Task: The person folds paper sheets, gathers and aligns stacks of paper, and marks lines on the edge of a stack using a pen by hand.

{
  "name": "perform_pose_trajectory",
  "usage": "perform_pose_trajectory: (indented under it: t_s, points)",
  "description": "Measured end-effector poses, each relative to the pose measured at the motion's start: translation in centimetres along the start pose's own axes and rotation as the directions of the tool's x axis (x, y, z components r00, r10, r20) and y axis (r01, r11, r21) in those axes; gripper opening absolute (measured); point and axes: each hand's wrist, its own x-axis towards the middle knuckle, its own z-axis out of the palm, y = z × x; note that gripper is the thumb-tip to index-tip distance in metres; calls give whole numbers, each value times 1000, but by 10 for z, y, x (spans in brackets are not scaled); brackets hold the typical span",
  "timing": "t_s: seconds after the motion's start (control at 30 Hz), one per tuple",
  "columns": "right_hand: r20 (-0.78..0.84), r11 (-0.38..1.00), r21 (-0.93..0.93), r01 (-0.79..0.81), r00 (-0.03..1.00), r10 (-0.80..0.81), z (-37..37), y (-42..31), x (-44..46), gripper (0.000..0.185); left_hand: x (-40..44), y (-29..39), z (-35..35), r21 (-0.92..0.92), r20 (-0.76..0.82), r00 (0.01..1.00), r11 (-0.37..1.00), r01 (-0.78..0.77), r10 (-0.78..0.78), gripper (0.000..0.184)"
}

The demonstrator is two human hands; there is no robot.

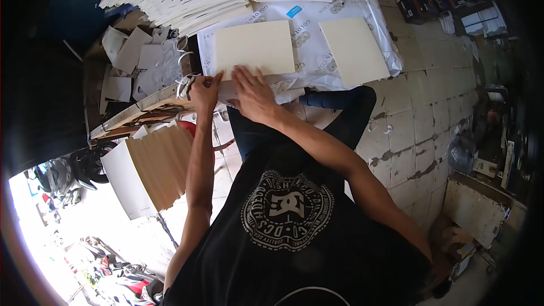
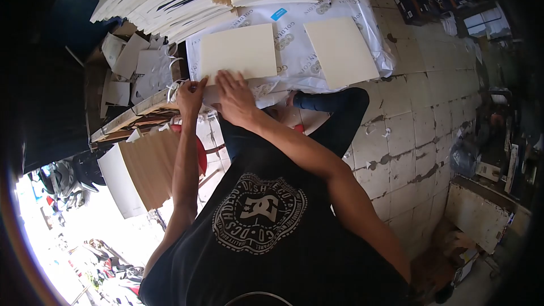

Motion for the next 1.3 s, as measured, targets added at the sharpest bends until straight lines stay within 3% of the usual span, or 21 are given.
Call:
perform_pose_trajectory:
  t_s: [0.03,0.13,0.37,0.43,0.5,0.53,0.57,0.6,0.63,0.7,0.8,0.87,0.9,0.97,1.03,1.07,1.1,1.2,1.3]
  points:
    - [-15,999,44,-29,999,30,-7,9,-8,69,-1,3,-2,-11,-3,1000,1000,17,-17,46]
    - [0,990,-58,-126,992,126,-37,55,-39,68,-7,6,-1,-38,-12,999,998,40,-40,45]
    - [-34,992,-60,-108,994,106,-45,79,-47,68,-5,-11,3,-132,33,999,991,26,-22,42]
    - [-48,994,-58,-97,994,94,-52,78,-42,66,-10,-2,-3,-435,157,976,877,203,-148,37]
    - [44,989,-53,-137,989,139,-62,73,-28,63,-14,5,-9,-675,290,933,646,356,-211,33]
    - [86,986,-54,-161,983,165,-67,69,-17,61,-16,13,-12,-705,277,938,620,345,-208,36]
    - [-50,992,8,-126,991,127,-51,71,-10,60,-19,21,-14,-733,265,943,594,333,-201,38]
    - [-114,996,-43,-83,990,78,-49,68,1,58,-23,32,-17,-759,257,947,566,322,-195,42]
    - [-135,999,-49,-17,991,10,-43,67,9,52,-31,50,-28,-764,313,936,542,350,-163,49]
    - [-142,994,-8,108,984,-108,-45,68,26,42,-50,85,-43,-806,288,954,517,287,-80,45]
    - [-204,980,166,107,976,-72,-120,57,34,38,-71,103,-74,-909,173,985,386,157,8,36]
    - [-392,959,244,143,919,-37,-176,53,39,41,-72,83,-86,-881,121,992,463,100,17,30]
    - [-396,960,248,130,918,-22,-213,50,41,44,-74,78,-91,-864,125,992,492,107,4,30]
    - [-562,929,296,221,827,-18,-272,45,52,45,-76,63,-96,-828,142,990,545,129,-19,29]
    - [-715,971,133,200,697,-46,-317,41,71,39,-81,50,-92,-800,152,987,580,153,-50,29]
    - [-769,976,-31,217,619,-162,-329,48,87,40,-83,46,-93,-785,156,986,598,164,-66,29]
    - [-801,976,-36,213,578,-156,-329,62,106,42,-86,49,-95,-788,176,982,590,178,-62,28]
    - [-796,965,-259,28,559,-231,-322,71,146,59,-96,49,-90,-808,163,985,566,162,-50,24]
    - [-667,962,-261,76,706,-237,-252,140,175,48,-105,53,-83,-816,203,979,550,178,-15,20]
